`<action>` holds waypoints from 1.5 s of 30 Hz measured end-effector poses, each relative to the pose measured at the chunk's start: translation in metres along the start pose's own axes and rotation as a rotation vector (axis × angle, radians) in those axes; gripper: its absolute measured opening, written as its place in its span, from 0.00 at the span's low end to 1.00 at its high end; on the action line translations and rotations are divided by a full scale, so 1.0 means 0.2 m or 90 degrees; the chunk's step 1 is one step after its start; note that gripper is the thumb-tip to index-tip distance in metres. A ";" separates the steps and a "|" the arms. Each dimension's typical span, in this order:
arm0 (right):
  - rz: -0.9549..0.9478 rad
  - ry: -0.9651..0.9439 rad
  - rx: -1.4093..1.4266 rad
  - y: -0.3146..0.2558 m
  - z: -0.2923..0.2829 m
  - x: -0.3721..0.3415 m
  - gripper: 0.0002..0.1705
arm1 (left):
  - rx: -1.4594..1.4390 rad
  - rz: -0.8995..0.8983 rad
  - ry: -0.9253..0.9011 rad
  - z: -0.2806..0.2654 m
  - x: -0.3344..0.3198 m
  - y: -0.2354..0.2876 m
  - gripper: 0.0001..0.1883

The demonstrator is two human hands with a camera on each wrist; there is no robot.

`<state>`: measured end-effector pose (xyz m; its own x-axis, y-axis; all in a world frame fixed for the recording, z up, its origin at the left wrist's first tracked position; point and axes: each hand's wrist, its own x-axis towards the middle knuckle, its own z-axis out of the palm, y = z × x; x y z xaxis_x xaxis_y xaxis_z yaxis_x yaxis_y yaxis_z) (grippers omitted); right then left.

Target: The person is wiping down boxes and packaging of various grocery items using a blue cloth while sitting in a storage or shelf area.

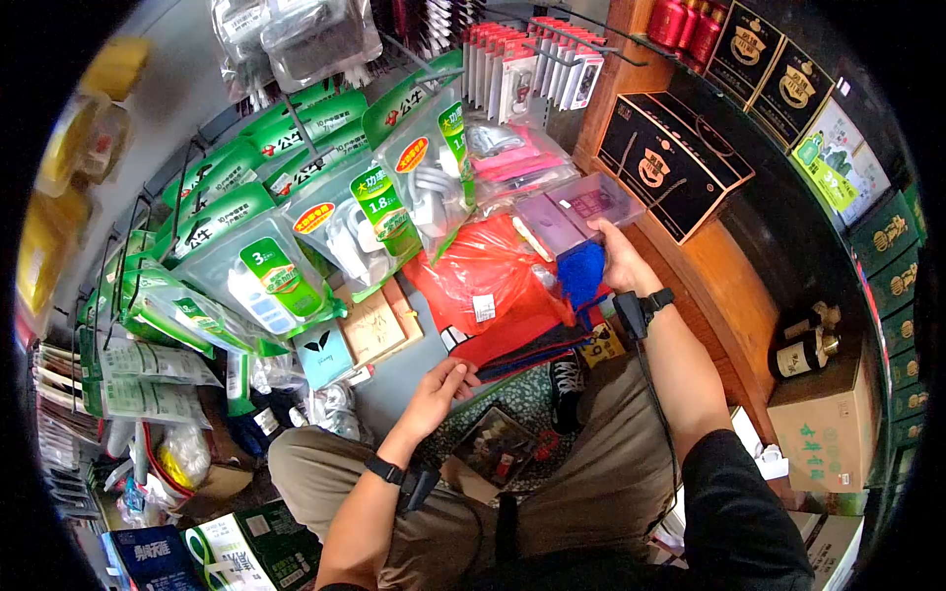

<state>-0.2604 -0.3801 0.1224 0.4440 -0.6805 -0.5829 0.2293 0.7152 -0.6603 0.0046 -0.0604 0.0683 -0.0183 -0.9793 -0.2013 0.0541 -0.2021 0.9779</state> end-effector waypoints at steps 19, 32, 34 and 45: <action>-0.098 -0.256 -0.441 0.63 0.29 -0.55 0.28 | -0.081 0.056 0.042 -0.02 0.00 0.11 0.25; -0.239 -0.166 -0.531 0.51 0.21 -0.35 0.23 | -0.276 -0.037 0.339 -0.21 -0.03 -0.02 0.23; -0.217 -0.181 -0.420 0.46 0.27 -0.44 0.25 | -0.203 -0.040 0.392 -0.24 -0.01 -0.10 0.25; -0.281 -0.134 -0.787 0.83 0.39 -0.38 0.26 | -0.258 -0.013 0.351 0.02 0.03 -0.12 0.27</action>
<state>-0.1877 -0.1972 0.0938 0.6870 -0.6986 -0.2002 -0.4952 -0.2484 -0.8325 -0.0014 -0.0621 0.0445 0.4816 -0.8144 -0.3237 0.4301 -0.1021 0.8970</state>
